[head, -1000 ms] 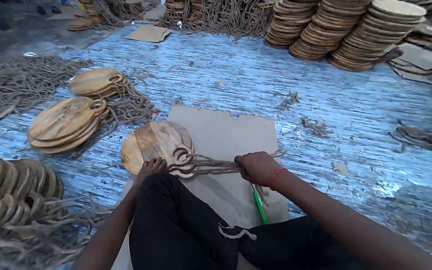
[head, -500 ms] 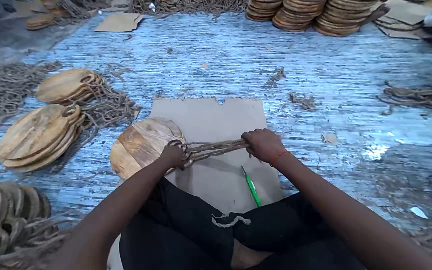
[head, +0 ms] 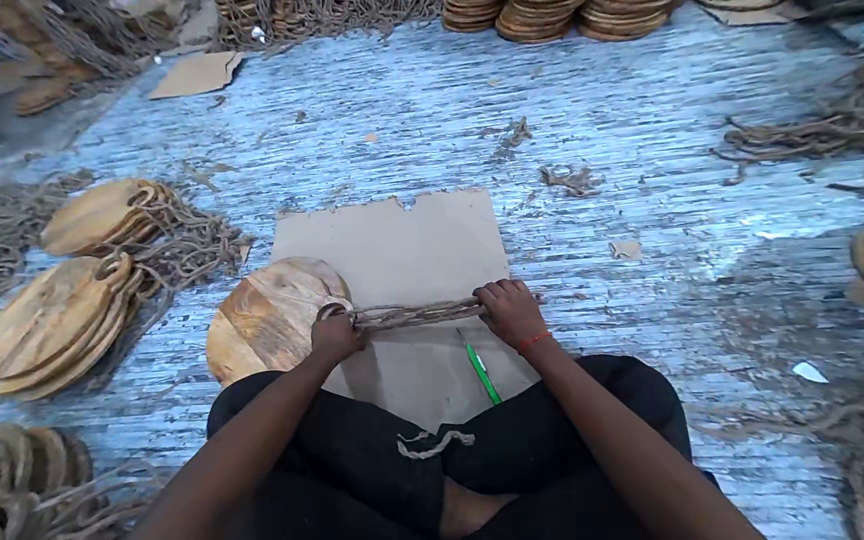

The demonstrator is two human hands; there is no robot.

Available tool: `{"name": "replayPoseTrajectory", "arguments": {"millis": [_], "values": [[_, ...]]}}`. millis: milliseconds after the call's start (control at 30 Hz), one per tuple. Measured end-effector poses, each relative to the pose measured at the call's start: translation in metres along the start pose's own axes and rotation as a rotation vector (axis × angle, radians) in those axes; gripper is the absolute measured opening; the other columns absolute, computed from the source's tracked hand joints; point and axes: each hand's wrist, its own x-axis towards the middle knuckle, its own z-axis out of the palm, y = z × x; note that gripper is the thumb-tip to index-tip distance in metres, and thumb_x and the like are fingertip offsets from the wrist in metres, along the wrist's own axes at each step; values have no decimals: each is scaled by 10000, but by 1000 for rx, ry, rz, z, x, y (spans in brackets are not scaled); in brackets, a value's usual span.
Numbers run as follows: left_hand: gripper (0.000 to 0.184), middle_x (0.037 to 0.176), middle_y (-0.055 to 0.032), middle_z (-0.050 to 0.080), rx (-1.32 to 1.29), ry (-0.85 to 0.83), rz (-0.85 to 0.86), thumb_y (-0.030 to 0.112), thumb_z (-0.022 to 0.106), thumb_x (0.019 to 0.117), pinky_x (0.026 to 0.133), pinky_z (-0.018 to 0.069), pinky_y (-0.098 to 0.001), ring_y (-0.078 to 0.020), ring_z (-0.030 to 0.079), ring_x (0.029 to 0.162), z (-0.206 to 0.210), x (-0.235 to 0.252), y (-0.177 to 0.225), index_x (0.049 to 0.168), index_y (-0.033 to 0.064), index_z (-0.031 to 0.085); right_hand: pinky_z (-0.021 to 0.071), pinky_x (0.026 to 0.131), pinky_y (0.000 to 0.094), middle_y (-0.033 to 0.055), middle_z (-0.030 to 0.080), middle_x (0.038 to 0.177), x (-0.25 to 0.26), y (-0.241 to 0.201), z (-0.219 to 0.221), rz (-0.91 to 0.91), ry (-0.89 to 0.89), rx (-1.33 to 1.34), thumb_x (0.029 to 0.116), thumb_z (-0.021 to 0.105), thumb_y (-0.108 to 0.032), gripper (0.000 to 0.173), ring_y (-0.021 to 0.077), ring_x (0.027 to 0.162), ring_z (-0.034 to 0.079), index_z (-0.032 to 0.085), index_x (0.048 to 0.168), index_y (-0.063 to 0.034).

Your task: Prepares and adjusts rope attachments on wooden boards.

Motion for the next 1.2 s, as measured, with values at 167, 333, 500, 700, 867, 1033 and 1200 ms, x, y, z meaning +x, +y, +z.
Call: {"name": "replayPoseTrajectory", "arguments": {"millis": [167, 333, 500, 700, 867, 1033, 1200], "values": [[553, 1311, -209, 656, -87, 73, -100, 453, 678, 923, 1024, 489, -583, -369, 618, 1251, 10, 9, 9, 1241, 0, 662, 537, 939, 533, 93, 752, 987, 8, 1, 7, 85, 7, 21, 783, 848, -139, 301, 325, 983, 714, 741, 1061, -93], [437, 1304, -209, 656, -130, 88, -130, 363, 642, 979, 997, 520, -565, -364, 623, 1248, 10, -3, 19, 1229, 5, 666, 518, 938, 544, 108, 748, 1004, 5, -3, 8, 154, -77, 80, 839, 815, -136, 251, 341, 1017, 695, 742, 1072, -80], [432, 1295, -208, 663, -99, 96, -128, 369, 655, 965, 984, 525, -568, -366, 631, 1236, 12, -1, 19, 1193, 4, 679, 507, 963, 520, 95, 746, 1027, 4, -4, 12, 174, -158, 71, 889, 762, -149, 206, 319, 1029, 691, 739, 1085, -92], [422, 1298, -209, 662, -6, 82, -106, 346, 670, 957, 969, 533, -576, -369, 638, 1227, 8, 1, 21, 1208, 6, 672, 354, 1149, 628, 166, 592, 1433, -1, 27, 14, 578, -422, 157, 787, 880, -257, 774, 386, 1388, 496, 545, 1474, -135], [448, 1306, -206, 659, 14, 62, -122, 387, 672, 954, 961, 533, -585, -368, 637, 1232, 7, 6, 18, 1206, 17, 671, 387, 1103, 634, 193, 608, 1396, -16, 48, 6, 886, -531, 148, 891, 777, -261, 501, 405, 1372, 499, 645, 1344, -92], [478, 1339, -243, 631, -8, 72, -185, 294, 711, 929, 984, 515, -604, -405, 618, 1250, 1, 3, 1, 1269, -32, 626, 385, 1117, 641, 219, 616, 1374, -19, 27, -1, 651, -323, 298, 871, 801, -146, 476, 434, 1359, 508, 663, 1321, -81], [578, 1396, -246, 595, 77, 72, -199, 404, 743, 902, 1045, 426, -670, -441, 523, 1346, -18, -16, 0, 1305, 4, 638, 373, 1158, 573, 135, 600, 1441, 1, 9, 15, 371, -363, 346, 936, 748, -196, 473, 355, 1413, 483, 631, 1390, -131]]}}
